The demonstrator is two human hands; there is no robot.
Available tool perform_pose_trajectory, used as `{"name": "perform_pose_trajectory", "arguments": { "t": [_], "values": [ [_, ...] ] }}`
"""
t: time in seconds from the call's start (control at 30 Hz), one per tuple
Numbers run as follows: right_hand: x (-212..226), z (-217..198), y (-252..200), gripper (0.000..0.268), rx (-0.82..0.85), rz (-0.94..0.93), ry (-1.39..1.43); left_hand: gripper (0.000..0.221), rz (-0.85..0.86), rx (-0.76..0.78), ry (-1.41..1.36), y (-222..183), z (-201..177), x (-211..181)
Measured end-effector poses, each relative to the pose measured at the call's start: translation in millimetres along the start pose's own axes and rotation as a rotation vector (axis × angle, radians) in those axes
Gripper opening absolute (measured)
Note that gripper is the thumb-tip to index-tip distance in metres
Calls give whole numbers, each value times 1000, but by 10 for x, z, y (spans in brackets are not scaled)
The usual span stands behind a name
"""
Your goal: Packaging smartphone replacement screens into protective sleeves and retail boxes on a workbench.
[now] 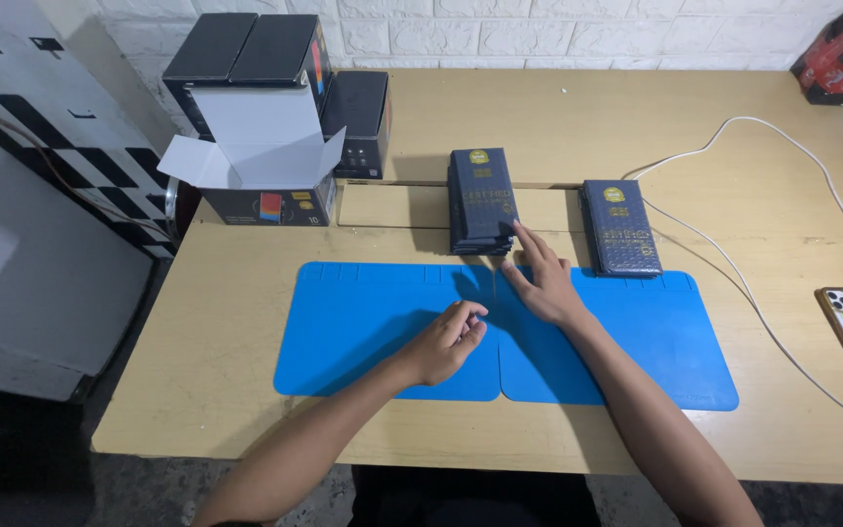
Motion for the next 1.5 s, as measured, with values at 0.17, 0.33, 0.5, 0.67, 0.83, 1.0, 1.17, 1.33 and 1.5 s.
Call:
{"name": "perform_pose_trajectory", "arguments": {
  "t": [0.17,0.33,0.5,0.67,0.83,1.0,1.17,1.33,1.5],
  "values": [
    [-182,64,44,59,-79,5,102,66,3,-6,-3,-12,-13,-19],
    [-453,82,72,34,-316,109,303,63,5,-34,-25,-32,1,-13],
    [-663,78,-35,40,-397,397,841,59,42,-102,-97,-67,-43,-122],
    [-401,-100,-208,61,-187,486,1046,62,5,-153,-128,-76,-95,-151],
    [-59,-224,-368,49,-74,350,1034,70,-58,-294,-286,-21,-154,-85],
    [-191,110,-500,43,15,-62,827,115,116,-482,-487,-9,-138,121],
    [348,2,-683,45,103,-421,655,143,242,-536,-379,-62,-128,-89],
    [448,-31,-745,53,197,-553,613,135,364,-590,-256,-70,-53,136],
    [104,-25,-639,71,248,-287,1110,150,515,-571,88,-121,-117,72]
  ]
}}
Point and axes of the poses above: each hand's wrist, its own y-axis towards the middle knuckle, its own z-axis out of the palm, x = y × z, the point moved 2 cm from there along y, towards the middle knuckle, and after that the axes turned 13 degrees about -x, right-handed, at the moved point
